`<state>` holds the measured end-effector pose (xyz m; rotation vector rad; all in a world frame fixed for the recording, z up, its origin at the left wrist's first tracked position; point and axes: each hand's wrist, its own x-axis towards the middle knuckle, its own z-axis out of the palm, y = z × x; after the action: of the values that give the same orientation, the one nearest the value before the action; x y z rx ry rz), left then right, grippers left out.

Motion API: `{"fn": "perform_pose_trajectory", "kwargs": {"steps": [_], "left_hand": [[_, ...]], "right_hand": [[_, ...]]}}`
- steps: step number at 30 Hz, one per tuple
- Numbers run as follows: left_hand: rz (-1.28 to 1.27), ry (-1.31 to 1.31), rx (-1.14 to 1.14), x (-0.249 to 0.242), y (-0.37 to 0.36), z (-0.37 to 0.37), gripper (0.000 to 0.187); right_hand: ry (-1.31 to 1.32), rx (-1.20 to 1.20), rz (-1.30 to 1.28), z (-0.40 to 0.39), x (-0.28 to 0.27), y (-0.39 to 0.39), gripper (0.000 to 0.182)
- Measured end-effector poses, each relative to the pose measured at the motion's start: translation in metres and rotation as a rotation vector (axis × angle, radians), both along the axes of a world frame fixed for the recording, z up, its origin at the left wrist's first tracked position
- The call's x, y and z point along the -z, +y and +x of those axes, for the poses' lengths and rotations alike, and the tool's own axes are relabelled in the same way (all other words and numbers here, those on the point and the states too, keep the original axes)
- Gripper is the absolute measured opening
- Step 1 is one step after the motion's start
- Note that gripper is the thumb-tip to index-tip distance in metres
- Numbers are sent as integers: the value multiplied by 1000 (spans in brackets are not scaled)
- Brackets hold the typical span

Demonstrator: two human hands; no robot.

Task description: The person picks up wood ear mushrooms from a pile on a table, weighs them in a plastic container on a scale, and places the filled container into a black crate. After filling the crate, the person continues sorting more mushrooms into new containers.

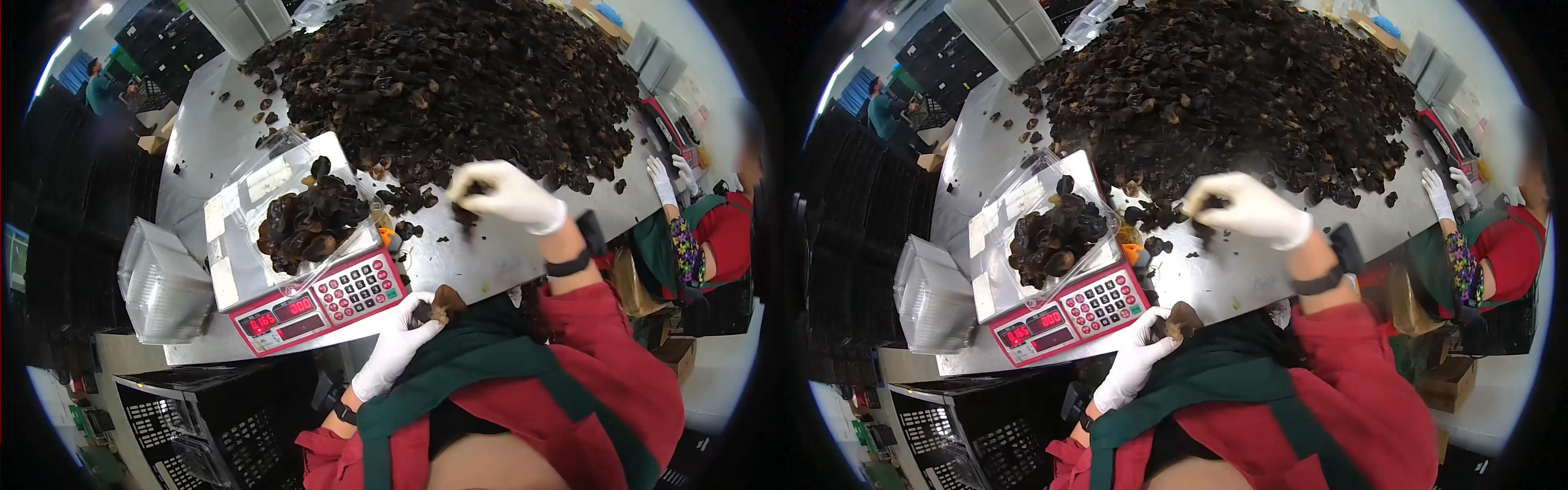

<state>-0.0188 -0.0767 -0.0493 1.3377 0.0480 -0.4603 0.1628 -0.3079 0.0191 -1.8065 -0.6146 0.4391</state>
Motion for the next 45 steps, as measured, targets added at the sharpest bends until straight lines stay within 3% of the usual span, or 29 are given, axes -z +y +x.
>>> {"fn": "perform_pose_trajectory", "kwargs": {"steps": [5, 8, 10, 12, 14, 16, 20, 22, 28, 36, 37, 40, 42, 44, 45], "left_hand": [[-148, 47, -60, -18, 10, -4, 33], [-217, -13, -131, -22, 16, 1, 31], [-237, -33, -199, -22, 16, 8, 31], [-222, 8, -217, -21, 17, 10, 30], [-228, 45, -271, -24, 18, 8, 29], [-177, -28, -264, -23, 20, 2, 27], [-153, -53, -291, -21, 25, -12, 26], [-162, -40, -309, -20, 29, -17, 26], [-139, -31, -312, -17, 28, -19, 30], [-154, -20, -317, -13, 28, -15, 29], [-184, -33, -306, -13, 29, -14, 29], [-179, -63, -337, -20, 28, -10, 26], [-191, -77, -394, -27, 27, -7, 23], [-154, -78, -455, -28, 26, -5, 27], [-153, -67, -470, -29, 26, -5, 27]], "right_hand": [[89, -150, -432, -46, -4, -108, 15], [-362, 188, -800, -62, 3, -124, 15], [-442, 322, -655, -55, -6, -84, 15], [-74, 326, -402, -49, -26, -26, 18], [-237, 224, -207, -34, -23, 22, 24], [-162, 142, 91, -11, -10, 63, 26], [-145, -76, 214, 12, -15, 108, 24], [27, -127, 302, 12, -15, 117, 22], [123, -40, 362, 10, -15, 122, 24], [-208, 152, 314, 9, -22, 131, 12], [-297, 249, 429, 10, -23, 142, 11], [-834, 354, 426, 21, -20, 168, 12], [-983, 183, 237, 23, -3, 178, 17], [-953, -97, 110, 18, 19, 179, 23], [-975, -82, 134, 9, 15, 174, 25]]}}
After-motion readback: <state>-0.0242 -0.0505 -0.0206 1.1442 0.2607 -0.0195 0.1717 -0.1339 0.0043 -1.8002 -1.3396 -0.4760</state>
